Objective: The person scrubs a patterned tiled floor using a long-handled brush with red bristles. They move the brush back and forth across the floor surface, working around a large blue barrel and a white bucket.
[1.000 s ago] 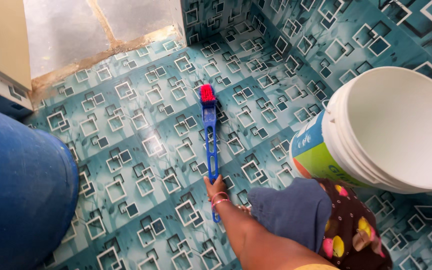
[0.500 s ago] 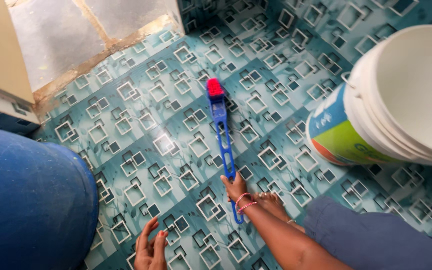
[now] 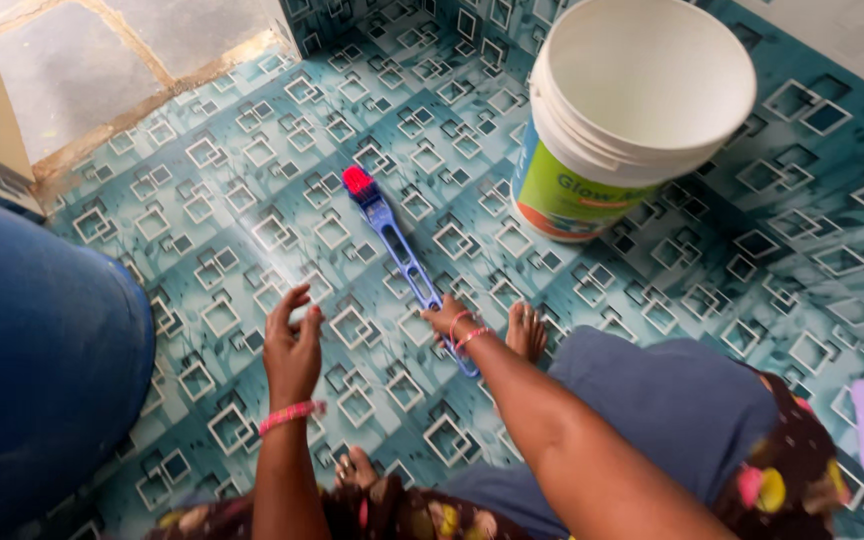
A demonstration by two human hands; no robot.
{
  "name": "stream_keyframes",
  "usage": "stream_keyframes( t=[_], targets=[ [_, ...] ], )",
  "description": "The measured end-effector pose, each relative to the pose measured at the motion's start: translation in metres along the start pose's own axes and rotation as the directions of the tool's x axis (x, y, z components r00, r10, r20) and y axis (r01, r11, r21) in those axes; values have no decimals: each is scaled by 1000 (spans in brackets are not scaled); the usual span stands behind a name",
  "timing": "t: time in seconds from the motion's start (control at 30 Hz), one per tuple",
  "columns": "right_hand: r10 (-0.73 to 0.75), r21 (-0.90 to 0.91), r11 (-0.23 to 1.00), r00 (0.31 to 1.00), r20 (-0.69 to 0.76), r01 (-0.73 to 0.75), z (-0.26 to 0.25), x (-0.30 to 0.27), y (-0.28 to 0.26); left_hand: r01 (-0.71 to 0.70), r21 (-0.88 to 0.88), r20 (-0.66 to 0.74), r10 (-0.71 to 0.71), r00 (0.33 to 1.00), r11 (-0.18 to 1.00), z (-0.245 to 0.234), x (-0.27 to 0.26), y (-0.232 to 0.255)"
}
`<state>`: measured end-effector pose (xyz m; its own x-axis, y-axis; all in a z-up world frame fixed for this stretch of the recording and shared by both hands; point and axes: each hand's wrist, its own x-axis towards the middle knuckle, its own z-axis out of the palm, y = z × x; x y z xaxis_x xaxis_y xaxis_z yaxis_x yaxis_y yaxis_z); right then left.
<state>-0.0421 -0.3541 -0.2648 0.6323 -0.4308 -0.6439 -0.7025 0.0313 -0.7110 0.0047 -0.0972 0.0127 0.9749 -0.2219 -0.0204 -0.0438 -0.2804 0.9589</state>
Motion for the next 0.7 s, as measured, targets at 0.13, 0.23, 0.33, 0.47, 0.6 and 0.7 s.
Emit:
stream_keyframes(
  t=[0.13,0.23,0.33,0.47,0.6,0.7],
  targets=[
    [24,-138,990,1000,10,-22,-36,1,11,34,262,-50,-21,999,965,1,-16,-8],
    [-37,-316,948,999,-31,26,-25,-1,24,-23,241,35,15,999,970,-6,-26,-21],
    [-81,-495,867,996,-36,52,-22,2,30,-29,249,34,21,999,968,-16,-25,-34],
    [1,-533,846,1000,19,9,-11,-1,27,39,295,1,-41,999,955,-21,-12,-49],
    [-206,-561,822,969,-139,94,-19,-8,-21,13,270,33,-23,999,963,-9,3,-47],
    [-869,-638,494,359,-340,591,-76,-9,-97,-14,262,72,-5,997,965,8,13,-39]
  ],
)
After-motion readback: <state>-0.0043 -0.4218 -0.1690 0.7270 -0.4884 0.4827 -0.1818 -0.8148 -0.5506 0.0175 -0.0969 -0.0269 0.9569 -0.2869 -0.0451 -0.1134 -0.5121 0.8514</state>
